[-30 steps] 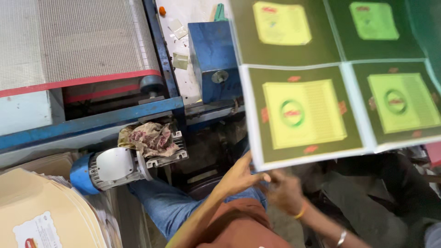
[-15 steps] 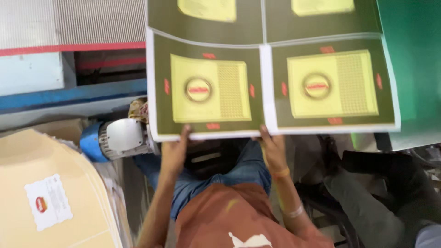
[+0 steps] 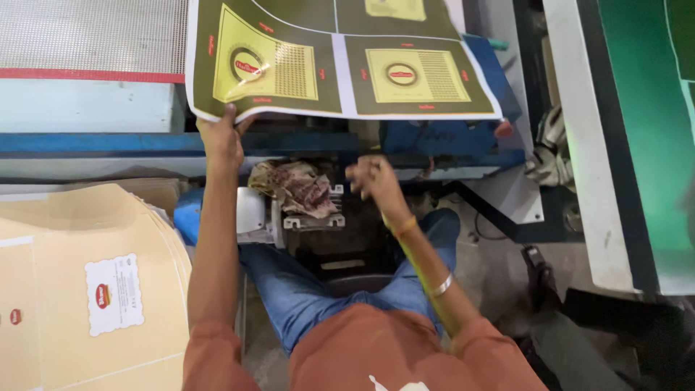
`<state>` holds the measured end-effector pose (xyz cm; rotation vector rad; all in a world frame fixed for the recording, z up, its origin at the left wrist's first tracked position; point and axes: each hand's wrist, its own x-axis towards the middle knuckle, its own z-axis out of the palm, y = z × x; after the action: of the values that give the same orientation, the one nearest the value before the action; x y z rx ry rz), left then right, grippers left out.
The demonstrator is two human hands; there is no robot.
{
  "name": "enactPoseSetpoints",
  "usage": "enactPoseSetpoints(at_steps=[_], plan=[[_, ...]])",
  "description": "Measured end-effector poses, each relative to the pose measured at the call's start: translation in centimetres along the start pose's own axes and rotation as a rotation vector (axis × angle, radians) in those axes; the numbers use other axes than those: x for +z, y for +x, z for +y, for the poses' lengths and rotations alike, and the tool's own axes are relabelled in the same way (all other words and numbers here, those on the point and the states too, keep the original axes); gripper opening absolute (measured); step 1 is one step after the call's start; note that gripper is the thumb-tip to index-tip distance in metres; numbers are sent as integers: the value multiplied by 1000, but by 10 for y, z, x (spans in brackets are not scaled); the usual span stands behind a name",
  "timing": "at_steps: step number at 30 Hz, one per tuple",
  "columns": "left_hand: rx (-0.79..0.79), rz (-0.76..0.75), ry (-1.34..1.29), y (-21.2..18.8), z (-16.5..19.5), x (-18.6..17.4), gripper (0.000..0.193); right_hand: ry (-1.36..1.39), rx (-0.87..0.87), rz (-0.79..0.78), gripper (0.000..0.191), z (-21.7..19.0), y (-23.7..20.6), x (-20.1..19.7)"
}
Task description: The person feeds printed sheets into a laminating machine, retrieves them from the output side, and stacks them. The person repeats this process for multiple sheets, occasionally adjusting the machine controls.
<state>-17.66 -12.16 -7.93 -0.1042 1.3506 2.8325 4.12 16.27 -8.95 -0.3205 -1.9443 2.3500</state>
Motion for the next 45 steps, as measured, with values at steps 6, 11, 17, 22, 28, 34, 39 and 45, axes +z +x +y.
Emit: enactPoseSetpoints(at_steps=[6,11,17,22,28,34,39,45], plan=[[46,122,55,76,12,-2,50,-43,10,215,22,33,-102,20],[79,276,273,88,2,2,68,-103,39,158,20,51,-131,24],[68,100,188,98,-1,-9,65,-131,55,103,18,57,-131,11],[576,408,547,98,3,-14,56,-168,35,92,18,55,-129,10],[508,-172,1390,67,-15,16,26,-126,67,60,19,56,-137,24],[724,-68,1636,61,-18,23,34,-102,30,100,19,53,-142,19],[611,-171,1625,63,-22,18,32,-241,-55,348,17,35,-154,-33],[597,-143,1743,64,-19,24,47,-158,-78,657,16,25,-182,-99]])
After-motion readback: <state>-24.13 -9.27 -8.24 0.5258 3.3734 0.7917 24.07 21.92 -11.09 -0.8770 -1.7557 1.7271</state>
